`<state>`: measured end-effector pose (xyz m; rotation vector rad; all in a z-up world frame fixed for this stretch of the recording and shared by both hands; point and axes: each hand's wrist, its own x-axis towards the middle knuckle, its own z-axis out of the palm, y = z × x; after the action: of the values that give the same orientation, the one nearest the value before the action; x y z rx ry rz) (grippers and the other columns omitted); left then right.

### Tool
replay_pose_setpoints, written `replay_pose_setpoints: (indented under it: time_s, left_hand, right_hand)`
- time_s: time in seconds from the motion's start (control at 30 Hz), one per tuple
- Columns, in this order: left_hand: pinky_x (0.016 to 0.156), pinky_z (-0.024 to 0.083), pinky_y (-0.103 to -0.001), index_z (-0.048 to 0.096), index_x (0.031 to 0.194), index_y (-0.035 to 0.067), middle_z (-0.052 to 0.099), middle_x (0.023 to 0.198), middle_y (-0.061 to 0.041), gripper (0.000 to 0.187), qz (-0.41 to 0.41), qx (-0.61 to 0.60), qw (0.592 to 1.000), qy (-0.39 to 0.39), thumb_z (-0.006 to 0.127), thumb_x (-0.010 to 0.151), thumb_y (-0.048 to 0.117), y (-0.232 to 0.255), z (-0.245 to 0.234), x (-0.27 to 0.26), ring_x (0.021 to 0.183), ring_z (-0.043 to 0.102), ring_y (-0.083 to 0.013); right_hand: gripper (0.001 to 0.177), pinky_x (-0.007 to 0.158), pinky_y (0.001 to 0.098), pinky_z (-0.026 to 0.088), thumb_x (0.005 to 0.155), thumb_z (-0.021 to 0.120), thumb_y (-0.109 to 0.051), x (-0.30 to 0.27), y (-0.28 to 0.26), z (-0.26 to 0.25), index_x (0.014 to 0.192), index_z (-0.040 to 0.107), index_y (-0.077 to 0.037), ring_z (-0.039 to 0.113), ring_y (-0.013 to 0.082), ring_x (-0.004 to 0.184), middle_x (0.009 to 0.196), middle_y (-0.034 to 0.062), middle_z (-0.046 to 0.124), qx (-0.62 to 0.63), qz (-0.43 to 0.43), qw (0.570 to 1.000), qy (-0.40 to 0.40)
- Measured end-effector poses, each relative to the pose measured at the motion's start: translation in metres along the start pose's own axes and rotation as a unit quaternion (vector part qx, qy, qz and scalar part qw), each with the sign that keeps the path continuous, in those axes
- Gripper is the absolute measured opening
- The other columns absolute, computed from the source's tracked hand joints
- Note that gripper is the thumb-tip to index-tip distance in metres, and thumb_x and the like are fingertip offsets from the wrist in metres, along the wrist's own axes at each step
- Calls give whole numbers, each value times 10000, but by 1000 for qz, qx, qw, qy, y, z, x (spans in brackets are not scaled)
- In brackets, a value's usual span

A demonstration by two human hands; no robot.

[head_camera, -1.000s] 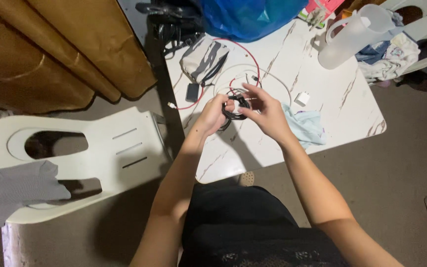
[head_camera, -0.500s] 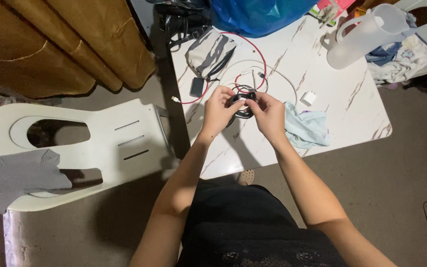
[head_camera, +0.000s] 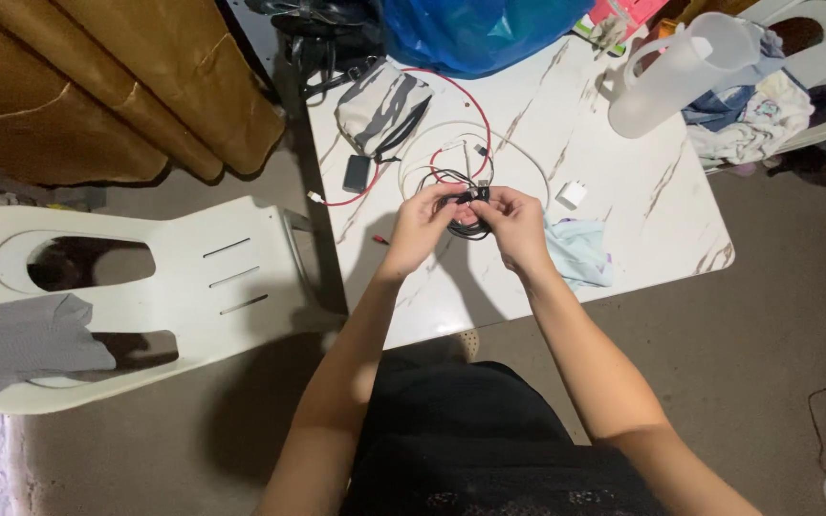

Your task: The person organizes a bundle of black electronic cables on a table by hand, then takes a light blue cloth and wraps it around a circular sensor-like device attached to the cables.

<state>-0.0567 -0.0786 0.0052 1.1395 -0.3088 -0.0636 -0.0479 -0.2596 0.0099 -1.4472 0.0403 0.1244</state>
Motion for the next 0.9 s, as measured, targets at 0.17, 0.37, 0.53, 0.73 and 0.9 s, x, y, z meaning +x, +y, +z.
replay_pose_setpoints:
  time_s: [0.17,0.37,0.53,0.73,0.9]
  left_hand:
    - [731,574,-302,709,1130,83,690,1125,-112,229,107,416,901,54,754,906,73,6,18,5,831,722,-206]
    - [644,528,-271,588,1111,-20,754,902,-123,184,-23,234,957,170,673,1004,103,-29,29,11,755,688,-156]
    - [653,599,-301,490,1109,-36,732,910,-167,275,-99,45,968,225,661,989,143,-40,19,9,762,713,-187]
    - [731,605,-318,509,1197,-23,678,988,-127,327,-140,-84,944,288,652,988,185,-57,27,3,876,702,-205]
    - [822,556,-256,550,1265,-74,712,1065,-111,447,-104,24,971,212,775,902,58,-95,29,-6,948,679,-144]
  right_hand:
    - [102,688,233,556,954,665,70,-1,-4,-21,1045,703,95,695,111,739,854,91,732,-42,-9,999,-4]
    - [110,721,262,604,944,666,56,-9,4,-40,1047,685,88,737,144,770,872,111,748,18,30,999,-25]
    - [162,666,261,567,953,694,-17,-14,5,-59,1102,703,47,718,131,778,921,100,763,27,162,985,-52]
    - [207,653,281,621,920,707,-12,-5,12,-64,1124,710,16,730,134,781,927,92,767,49,167,982,-71]
    - [155,613,262,610,922,710,-39,2,27,-61,1074,709,-4,725,113,773,906,68,761,20,146,986,-74]
